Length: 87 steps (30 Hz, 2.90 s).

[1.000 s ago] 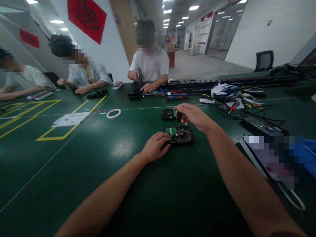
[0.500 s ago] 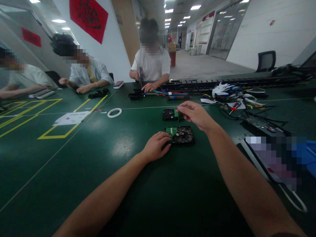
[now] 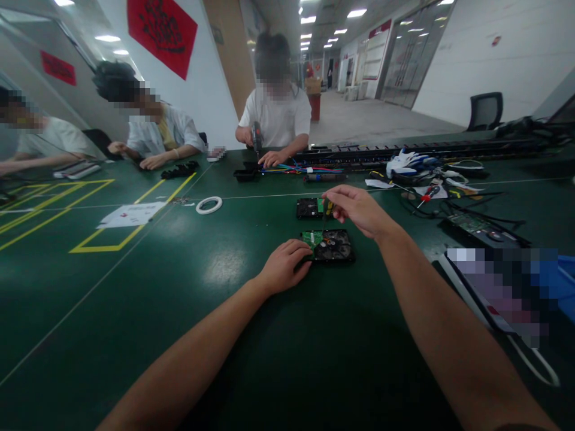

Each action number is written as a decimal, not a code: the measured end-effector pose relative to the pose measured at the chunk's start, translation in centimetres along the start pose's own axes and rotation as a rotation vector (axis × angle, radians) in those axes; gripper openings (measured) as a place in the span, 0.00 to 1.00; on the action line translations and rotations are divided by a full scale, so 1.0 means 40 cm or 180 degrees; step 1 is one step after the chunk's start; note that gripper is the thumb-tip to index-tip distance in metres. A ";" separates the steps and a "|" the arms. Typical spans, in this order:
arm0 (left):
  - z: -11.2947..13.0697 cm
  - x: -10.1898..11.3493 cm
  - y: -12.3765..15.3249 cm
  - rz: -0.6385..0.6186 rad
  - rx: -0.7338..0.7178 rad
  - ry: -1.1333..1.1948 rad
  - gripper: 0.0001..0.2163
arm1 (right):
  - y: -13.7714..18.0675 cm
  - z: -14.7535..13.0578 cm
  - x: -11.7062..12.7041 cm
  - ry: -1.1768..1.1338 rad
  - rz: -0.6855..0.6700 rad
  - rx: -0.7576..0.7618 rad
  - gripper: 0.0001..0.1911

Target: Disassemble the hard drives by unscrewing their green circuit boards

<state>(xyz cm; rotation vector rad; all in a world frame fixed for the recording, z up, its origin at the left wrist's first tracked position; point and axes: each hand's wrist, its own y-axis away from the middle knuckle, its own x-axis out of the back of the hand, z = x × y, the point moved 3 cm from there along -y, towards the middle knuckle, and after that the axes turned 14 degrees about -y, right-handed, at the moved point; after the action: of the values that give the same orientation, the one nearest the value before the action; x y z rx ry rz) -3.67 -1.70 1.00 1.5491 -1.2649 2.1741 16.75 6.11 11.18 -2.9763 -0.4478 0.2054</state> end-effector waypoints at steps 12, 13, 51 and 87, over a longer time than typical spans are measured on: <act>0.000 0.002 -0.001 -0.0050 0.0044 0.0011 0.04 | -0.002 0.000 0.007 0.0280 0.0033 0.0144 0.08; 0.000 0.002 0.000 -0.0049 0.0041 0.0006 0.04 | -0.003 0.001 0.009 0.0266 0.0068 0.0146 0.08; 0.000 0.002 -0.002 -0.0038 0.0030 0.0022 0.04 | 0.003 0.006 -0.013 0.0088 -0.0135 -0.0168 0.11; -0.001 0.001 0.000 -0.0069 0.0069 0.0037 0.04 | 0.002 0.004 -0.009 0.0000 -0.0025 -0.0245 0.07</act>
<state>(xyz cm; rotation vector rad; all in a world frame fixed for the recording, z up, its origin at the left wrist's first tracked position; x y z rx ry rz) -3.70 -1.68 1.02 1.5487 -1.2194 2.1876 16.41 5.94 11.06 -3.0491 -0.4780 0.1919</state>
